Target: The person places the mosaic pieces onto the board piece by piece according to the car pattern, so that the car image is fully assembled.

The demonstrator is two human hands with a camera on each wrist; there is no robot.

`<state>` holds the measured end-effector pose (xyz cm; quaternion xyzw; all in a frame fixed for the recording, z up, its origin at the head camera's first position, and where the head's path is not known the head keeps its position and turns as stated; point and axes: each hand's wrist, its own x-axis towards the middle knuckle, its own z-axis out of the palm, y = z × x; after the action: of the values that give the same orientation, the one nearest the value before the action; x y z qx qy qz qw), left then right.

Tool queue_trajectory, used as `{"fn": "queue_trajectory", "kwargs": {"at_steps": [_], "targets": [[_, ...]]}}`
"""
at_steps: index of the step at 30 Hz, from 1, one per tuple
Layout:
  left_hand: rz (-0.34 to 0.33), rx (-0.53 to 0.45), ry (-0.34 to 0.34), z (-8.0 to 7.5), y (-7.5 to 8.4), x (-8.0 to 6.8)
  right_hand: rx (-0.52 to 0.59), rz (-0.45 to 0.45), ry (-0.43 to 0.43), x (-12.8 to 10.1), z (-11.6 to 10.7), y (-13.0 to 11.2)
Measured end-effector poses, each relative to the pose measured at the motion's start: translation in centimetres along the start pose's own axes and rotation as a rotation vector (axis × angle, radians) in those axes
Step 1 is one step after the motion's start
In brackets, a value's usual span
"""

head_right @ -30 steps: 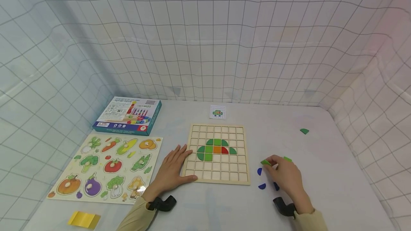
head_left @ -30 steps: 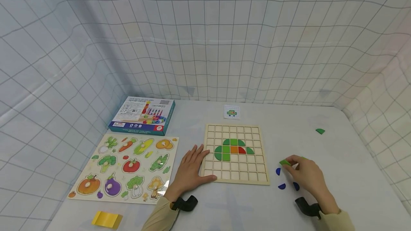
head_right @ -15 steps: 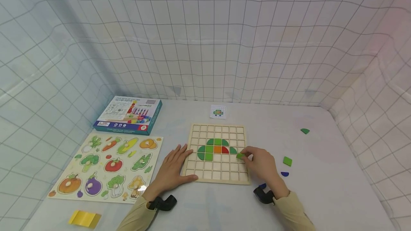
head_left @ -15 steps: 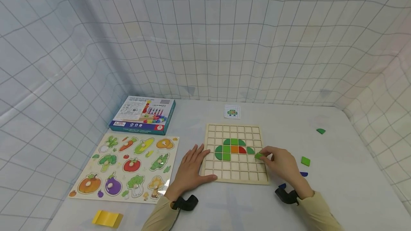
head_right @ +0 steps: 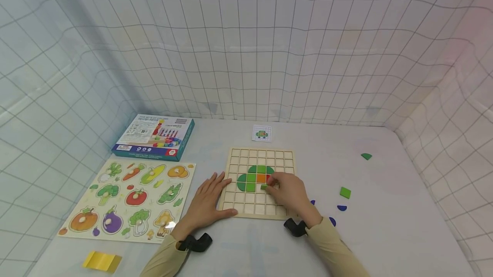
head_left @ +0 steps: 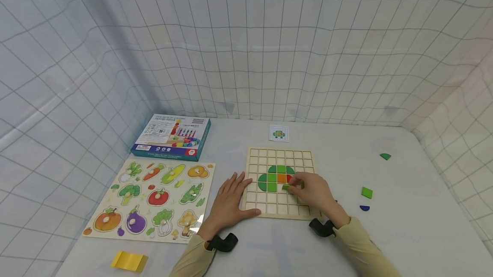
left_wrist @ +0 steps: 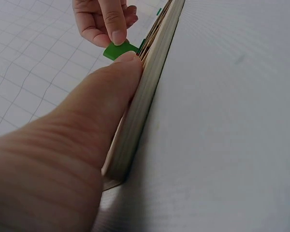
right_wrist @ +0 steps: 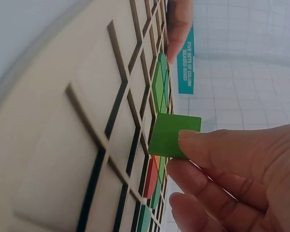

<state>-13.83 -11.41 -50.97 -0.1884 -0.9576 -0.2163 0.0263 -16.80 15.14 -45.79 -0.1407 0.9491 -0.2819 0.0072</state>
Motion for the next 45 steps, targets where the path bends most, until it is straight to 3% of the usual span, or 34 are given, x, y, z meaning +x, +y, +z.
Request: {"fn": "queue_trajectory", "kwargs": {"at_steps": [16, 24, 38, 45], "targets": [[-0.009, -0.004, -0.010, -0.3, 0.2, 0.1, 0.032, -0.060, -0.011, 1.1, 0.9, -0.5], [-0.014, 0.003, -0.012, -0.2, 0.2, 0.1, -0.012, -0.084, 0.021, 1.0, 1.0, -0.3], [-0.003, 0.003, -0.001, 0.0, 0.0, 0.0, -0.070, -0.028, 0.045, 1.2, 1.4, -0.8], [-0.010, 0.007, -0.003, -0.1, 0.1, 0.1, -0.075, -0.042, 0.062, 1.4, 1.5, -0.9]]}}
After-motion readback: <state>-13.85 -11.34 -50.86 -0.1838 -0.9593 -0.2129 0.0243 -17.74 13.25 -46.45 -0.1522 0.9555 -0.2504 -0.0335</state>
